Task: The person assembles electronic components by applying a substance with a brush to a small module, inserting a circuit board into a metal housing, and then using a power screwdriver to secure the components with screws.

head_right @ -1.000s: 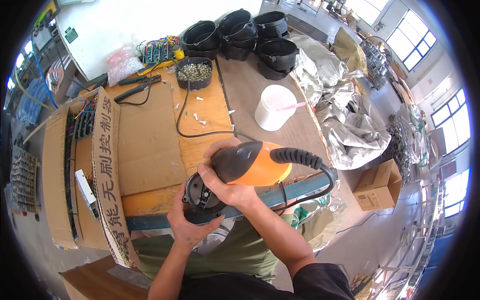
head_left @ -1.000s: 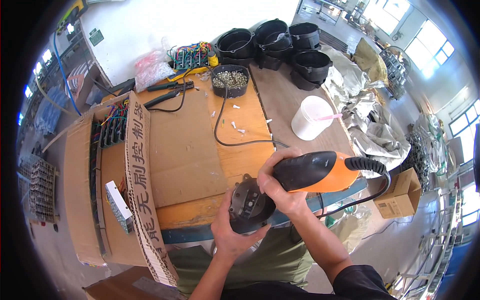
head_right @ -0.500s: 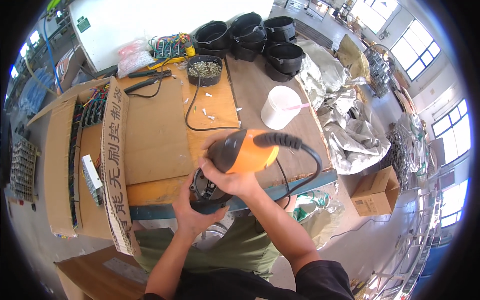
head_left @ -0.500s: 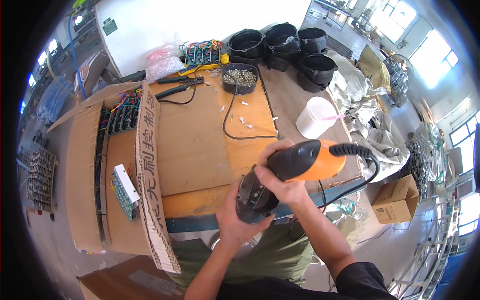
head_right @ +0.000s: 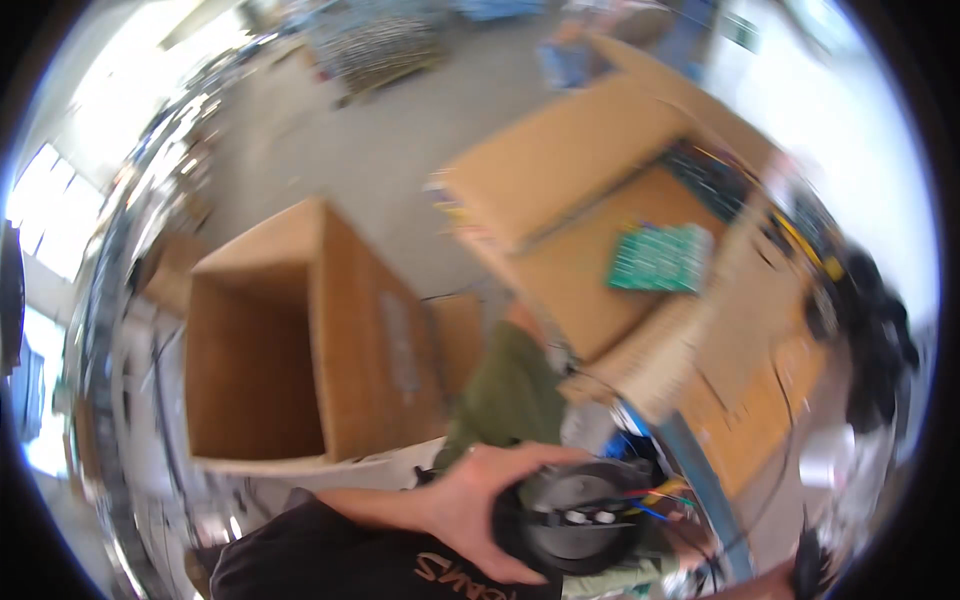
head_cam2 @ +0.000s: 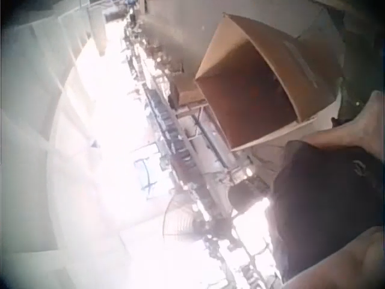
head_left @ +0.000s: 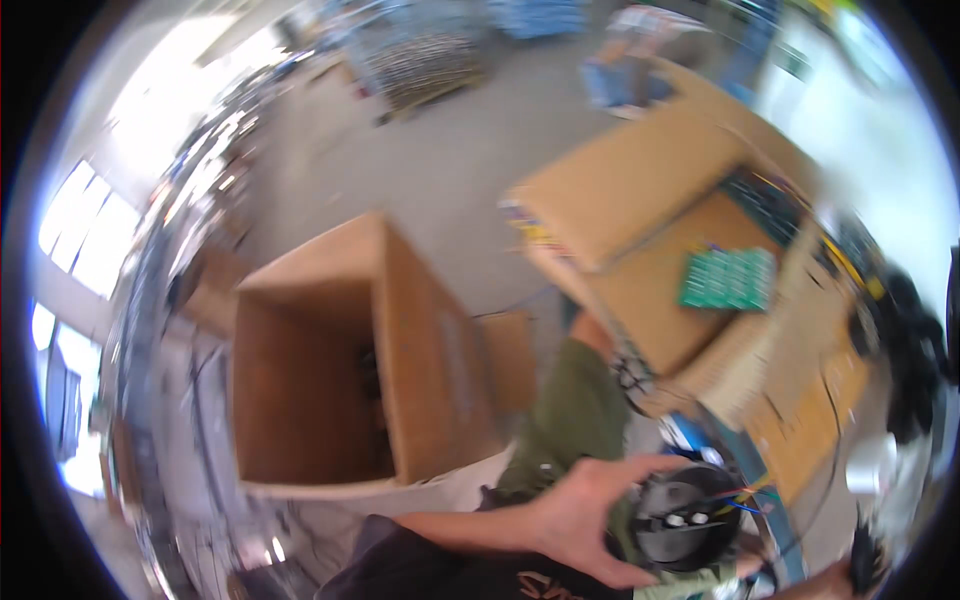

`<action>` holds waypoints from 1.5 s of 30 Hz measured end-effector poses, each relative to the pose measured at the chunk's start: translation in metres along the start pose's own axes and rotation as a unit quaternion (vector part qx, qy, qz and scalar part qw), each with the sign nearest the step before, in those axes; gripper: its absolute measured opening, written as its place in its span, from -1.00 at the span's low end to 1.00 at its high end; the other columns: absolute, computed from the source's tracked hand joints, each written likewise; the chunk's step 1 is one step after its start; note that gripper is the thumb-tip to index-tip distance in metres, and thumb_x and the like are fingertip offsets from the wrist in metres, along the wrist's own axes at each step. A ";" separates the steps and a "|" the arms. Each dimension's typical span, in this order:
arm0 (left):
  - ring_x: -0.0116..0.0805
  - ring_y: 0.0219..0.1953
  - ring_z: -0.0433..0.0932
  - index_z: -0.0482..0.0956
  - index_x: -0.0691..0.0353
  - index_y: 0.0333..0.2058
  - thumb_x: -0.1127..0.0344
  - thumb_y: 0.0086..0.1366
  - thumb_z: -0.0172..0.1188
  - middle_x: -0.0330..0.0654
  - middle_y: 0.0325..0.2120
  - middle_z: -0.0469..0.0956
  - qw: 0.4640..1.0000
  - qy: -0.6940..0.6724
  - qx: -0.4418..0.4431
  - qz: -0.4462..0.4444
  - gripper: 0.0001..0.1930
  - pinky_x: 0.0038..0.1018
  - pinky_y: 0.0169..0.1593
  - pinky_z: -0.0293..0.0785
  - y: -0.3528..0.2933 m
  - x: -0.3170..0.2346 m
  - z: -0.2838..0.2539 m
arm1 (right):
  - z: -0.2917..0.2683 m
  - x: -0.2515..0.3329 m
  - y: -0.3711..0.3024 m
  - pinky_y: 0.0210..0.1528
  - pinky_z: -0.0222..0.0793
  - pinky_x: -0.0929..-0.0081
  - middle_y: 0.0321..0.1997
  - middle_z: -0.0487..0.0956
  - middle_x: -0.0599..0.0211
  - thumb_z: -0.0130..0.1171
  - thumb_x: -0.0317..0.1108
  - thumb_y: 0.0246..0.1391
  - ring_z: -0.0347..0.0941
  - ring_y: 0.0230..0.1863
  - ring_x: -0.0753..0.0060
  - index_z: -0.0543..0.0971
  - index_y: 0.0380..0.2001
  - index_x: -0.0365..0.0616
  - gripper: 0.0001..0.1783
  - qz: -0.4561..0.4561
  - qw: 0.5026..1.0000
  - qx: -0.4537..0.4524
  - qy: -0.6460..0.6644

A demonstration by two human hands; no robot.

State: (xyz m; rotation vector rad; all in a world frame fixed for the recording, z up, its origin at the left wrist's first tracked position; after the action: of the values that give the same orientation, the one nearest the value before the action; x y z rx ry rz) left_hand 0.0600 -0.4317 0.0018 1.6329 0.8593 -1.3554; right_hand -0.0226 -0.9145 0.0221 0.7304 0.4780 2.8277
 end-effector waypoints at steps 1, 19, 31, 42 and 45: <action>-0.22 0.09 0.57 0.31 0.39 0.24 0.08 -0.21 0.63 0.04 0.07 0.54 0.995 0.083 -0.059 -0.015 0.05 -0.30 0.18 0.47 -0.040 -0.010 -0.051 | -0.055 -0.046 0.038 -0.23 0.51 0.19 -0.30 0.66 0.26 0.29 0.08 -0.09 0.58 -0.27 0.22 0.65 -0.51 0.06 -0.66 0.111 0.992 0.053 -0.003; -0.10 -0.10 0.68 0.69 0.40 -0.19 -0.27 -0.35 0.51 0.13 -0.14 0.66 0.677 0.222 -0.326 -0.622 -0.14 -0.31 -0.02 0.61 -0.378 0.429 -0.316 | -0.201 -0.244 0.102 -0.63 0.23 0.53 -0.58 0.54 0.44 -0.01 0.05 0.17 0.23 -0.70 0.57 0.66 -0.18 -0.20 -0.47 0.639 0.740 0.048 -0.206; -0.04 -0.23 0.67 0.67 0.27 -0.14 0.01 -0.07 0.47 0.04 -0.25 0.69 0.776 0.211 -0.067 -0.591 -0.44 -0.23 -0.16 0.62 -0.389 0.485 -0.306 | -0.252 -0.265 0.133 -0.36 0.39 0.46 -0.50 0.55 0.48 -0.05 0.10 0.25 0.35 -0.52 0.53 0.65 -0.23 -0.07 -0.51 0.635 0.702 0.019 -0.323; -0.34 -0.29 0.52 0.57 0.32 -0.15 0.38 0.33 0.18 -0.16 -0.33 0.56 0.722 0.459 -0.493 0.157 -0.82 -0.42 -0.15 0.49 -0.136 -0.099 -0.331 | -0.217 -0.200 0.037 -0.41 0.54 0.52 -0.46 0.48 0.29 0.34 -0.02 0.06 0.48 -0.43 0.36 0.47 -0.40 -0.18 -0.57 0.659 0.734 -0.094 -0.136; -0.16 -0.29 0.57 0.58 0.26 -0.19 0.39 0.18 0.29 -0.10 -0.33 0.58 0.750 0.525 -0.241 0.322 -0.79 -0.33 -0.14 0.53 -0.034 -0.115 -0.194 | -0.190 -0.166 0.038 -0.34 0.61 0.50 -0.22 0.52 0.08 0.24 -0.13 0.14 0.52 -0.24 0.16 0.47 -0.17 -0.31 -0.57 0.686 0.715 -0.071 -0.113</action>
State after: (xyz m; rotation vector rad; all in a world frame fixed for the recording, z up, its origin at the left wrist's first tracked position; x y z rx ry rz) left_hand 0.0901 -0.2412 0.1241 1.9214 0.9689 0.3746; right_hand 0.0223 -1.0411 -0.1950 2.0021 -0.6808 3.7582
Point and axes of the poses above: each hand's wrist, its own y-axis towards the middle knuckle, its own z-axis out of the palm, x = y × z, the point moved 8 cm from there along y, towards the middle knuckle
